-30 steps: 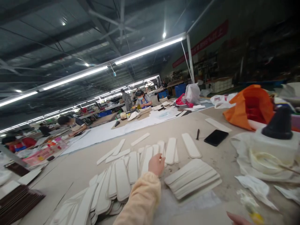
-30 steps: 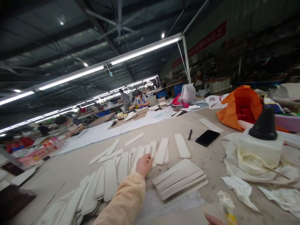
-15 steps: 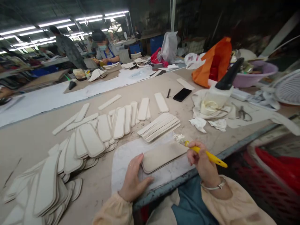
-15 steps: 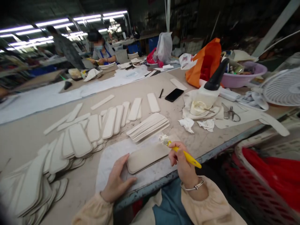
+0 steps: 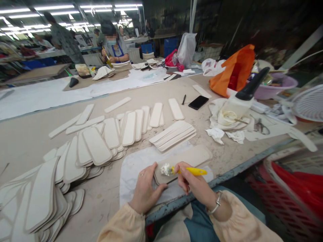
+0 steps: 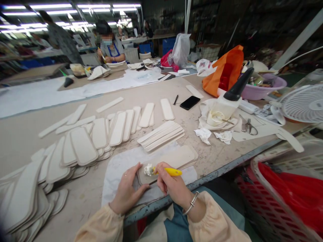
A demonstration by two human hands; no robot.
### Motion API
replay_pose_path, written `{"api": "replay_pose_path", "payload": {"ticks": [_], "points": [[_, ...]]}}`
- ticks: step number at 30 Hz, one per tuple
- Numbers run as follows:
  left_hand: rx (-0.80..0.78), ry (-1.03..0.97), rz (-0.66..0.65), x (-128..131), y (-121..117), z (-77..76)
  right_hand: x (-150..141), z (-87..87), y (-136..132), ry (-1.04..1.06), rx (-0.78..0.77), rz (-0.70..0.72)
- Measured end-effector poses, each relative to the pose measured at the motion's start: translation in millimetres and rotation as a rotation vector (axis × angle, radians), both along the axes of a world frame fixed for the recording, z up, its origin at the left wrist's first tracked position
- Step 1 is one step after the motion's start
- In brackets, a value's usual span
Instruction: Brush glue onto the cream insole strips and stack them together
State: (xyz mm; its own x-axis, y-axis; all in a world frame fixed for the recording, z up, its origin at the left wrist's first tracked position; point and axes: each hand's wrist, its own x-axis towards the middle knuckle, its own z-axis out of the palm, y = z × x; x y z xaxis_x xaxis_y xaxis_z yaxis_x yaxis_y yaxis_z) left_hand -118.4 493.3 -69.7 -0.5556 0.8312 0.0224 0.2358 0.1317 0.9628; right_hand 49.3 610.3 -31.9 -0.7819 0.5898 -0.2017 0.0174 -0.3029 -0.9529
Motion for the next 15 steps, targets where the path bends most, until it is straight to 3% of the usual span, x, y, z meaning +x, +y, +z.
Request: {"api": "replay_pose_path", "payload": {"ticks": [7,15], "points": [[-0.056,0.688,-0.186,-6,-5,-18.6,-14,-6.7,-3,-0.052,-0.002,0.044],[-0.073,0.839,-0.2,-11,-4,-25.1,-11,-9.3,10,-0.215,0.039,-0.054]]}}
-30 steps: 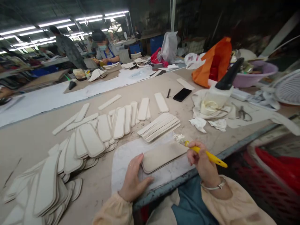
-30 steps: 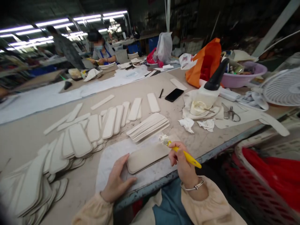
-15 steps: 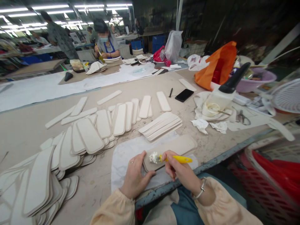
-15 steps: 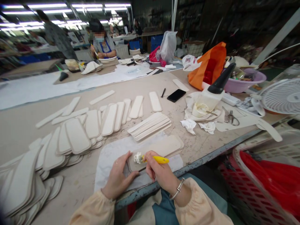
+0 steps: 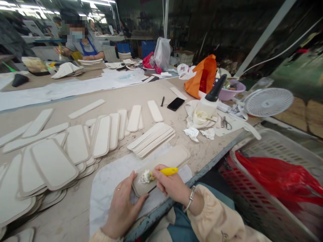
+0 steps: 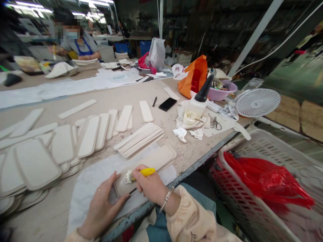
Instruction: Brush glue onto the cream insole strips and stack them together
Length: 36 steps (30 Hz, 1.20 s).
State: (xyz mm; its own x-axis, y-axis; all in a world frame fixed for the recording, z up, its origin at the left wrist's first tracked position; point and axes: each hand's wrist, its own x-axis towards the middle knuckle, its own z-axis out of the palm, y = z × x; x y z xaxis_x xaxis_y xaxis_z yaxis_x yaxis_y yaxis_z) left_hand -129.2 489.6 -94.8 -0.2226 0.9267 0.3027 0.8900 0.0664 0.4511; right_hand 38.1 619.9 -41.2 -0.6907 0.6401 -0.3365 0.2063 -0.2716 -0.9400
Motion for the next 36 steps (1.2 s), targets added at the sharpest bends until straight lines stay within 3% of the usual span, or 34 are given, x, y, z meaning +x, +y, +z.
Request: {"api": "replay_pose_path", "payload": {"ticks": [5,10,13,17,21,25,30,36], "points": [[-0.024,0.037,-0.007,3,1,6.9,27,10.2,36,-0.159,0.168,-0.153],[-0.037,0.04,-0.008,4,1,10.7,64,5.5,77,-0.295,0.315,-0.278],[-0.042,0.04,-0.006,4,1,11.3,78,3.7,87,-0.307,0.361,-0.369],[-0.026,0.039,-0.019,4,1,12.3,76,12.7,67,-0.196,0.33,-0.401],[-0.02,0.036,-0.026,6,0,13.7,49,19.8,19,-0.059,0.113,-0.125],[0.008,0.049,-0.034,8,-1,14.7,19,13.9,-14,0.027,-0.038,0.075],[0.008,0.062,-0.034,7,-1,15.0,13,8.4,-7,-0.058,0.012,0.083],[0.006,0.075,-0.03,7,-1,14.5,47,11.3,29,-0.2,0.168,-0.072]]}}
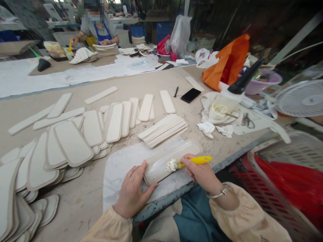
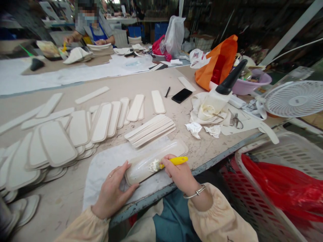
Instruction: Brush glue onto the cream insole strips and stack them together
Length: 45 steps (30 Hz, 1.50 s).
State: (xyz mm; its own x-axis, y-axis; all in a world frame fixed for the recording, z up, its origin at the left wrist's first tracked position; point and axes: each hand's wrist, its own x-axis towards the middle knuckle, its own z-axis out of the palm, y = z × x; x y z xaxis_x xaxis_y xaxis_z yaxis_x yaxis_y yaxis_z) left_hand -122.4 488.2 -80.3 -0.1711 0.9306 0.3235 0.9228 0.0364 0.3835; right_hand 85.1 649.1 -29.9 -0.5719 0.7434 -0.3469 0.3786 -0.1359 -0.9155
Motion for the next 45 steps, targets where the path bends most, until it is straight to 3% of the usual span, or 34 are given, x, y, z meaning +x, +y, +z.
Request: {"api": "replay_pose_path", "payload": {"ticks": [7,12,16,20,23,25,29,32,37,42,45], "points": [[0.02,0.035,-0.011,-2,2,-4.2,44,-1.9,46,-0.122,0.264,-0.212],[0.035,0.056,-0.028,-3,2,-5.9,52,2.6,48,-0.17,0.626,-0.225],[0.043,0.065,-0.027,-3,1,-7.6,39,1.0,27,-0.286,0.943,0.036],[0.054,0.054,-0.026,-3,-1,-9.9,14,-1.0,-8,-0.483,1.056,0.326],[0.059,0.022,-0.026,-3,-1,-9.7,-4,6.5,-34,-0.301,0.97,0.475],[0.056,-0.013,-0.016,-1,-1,-7.1,-10,13.1,-44,-0.08,0.767,0.464],[0.023,-0.092,0.033,3,-1,1.5,-15,13.2,-43,0.133,0.253,0.082],[-0.01,-0.138,0.046,5,0,4.8,-25,2.5,-39,0.18,0.053,-0.057],[-0.02,-0.171,0.06,5,-1,4.2,-41,-6.7,-43,0.186,-0.013,0.083],[-0.018,-0.134,0.05,4,-1,3.6,-26,-5.8,-31,0.107,0.089,-0.093],[-0.016,-0.102,0.04,4,-1,3.5,-20,-0.9,-34,0.137,0.058,-0.01]]}}
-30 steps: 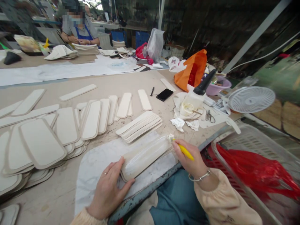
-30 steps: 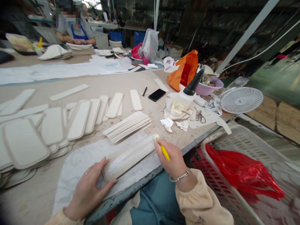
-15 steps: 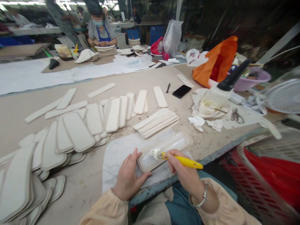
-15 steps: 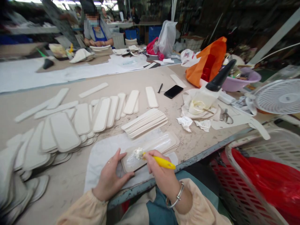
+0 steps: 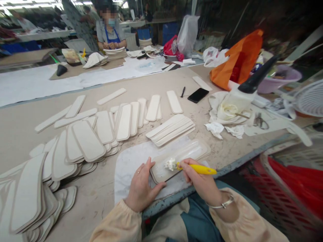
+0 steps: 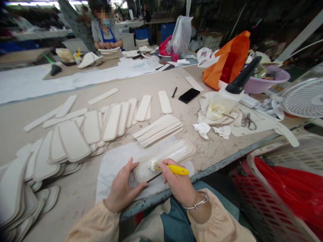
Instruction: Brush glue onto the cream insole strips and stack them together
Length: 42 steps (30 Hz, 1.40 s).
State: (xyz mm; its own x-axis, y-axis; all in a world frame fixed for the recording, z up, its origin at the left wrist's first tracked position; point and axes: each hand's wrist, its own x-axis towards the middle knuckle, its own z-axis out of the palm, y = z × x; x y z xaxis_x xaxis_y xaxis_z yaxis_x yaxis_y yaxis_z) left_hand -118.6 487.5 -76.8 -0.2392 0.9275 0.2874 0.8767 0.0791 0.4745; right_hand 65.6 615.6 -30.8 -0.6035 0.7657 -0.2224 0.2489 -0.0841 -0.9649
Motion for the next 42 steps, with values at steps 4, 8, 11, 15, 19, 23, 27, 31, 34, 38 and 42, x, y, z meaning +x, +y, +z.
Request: {"api": "replay_pose_path", "payload": {"ticks": [4,8,11,15,19,23,27,31,34,38,42], "points": [[0.011,0.023,0.003,0,0,-1.8,-2,2.7,-9,0.036,-0.032,0.219],[0.001,0.051,0.011,-2,1,-5.5,11,-2.3,10,-0.026,0.014,0.093],[0.001,0.077,0.007,-4,1,-7.9,35,-2.5,41,-0.123,0.138,-0.063],[0.004,0.093,0.0,-4,1,-8.5,61,1.5,72,-0.208,0.349,-0.239],[-0.003,0.131,0.001,-3,0,-7.9,62,1.2,71,-0.242,0.636,-0.21],[0.034,0.183,-0.005,-6,0,-12.1,49,0.5,45,-0.424,0.894,0.063],[0.056,0.215,-0.007,-13,-1,-20.8,38,-1.3,29,-0.147,0.806,0.183],[0.017,0.179,-0.002,-15,-5,-17.8,39,-9.7,46,0.191,0.357,-0.348],[0.032,0.148,-0.053,-16,-7,-5.3,44,-18.4,62,0.353,0.166,-0.658],[0.05,0.126,-0.017,-36,4,15.1,49,-27.3,61,0.415,0.144,-0.658],[0.078,0.222,0.041,-78,47,33.8,48,-32.5,50,0.322,0.216,-0.625]]}}
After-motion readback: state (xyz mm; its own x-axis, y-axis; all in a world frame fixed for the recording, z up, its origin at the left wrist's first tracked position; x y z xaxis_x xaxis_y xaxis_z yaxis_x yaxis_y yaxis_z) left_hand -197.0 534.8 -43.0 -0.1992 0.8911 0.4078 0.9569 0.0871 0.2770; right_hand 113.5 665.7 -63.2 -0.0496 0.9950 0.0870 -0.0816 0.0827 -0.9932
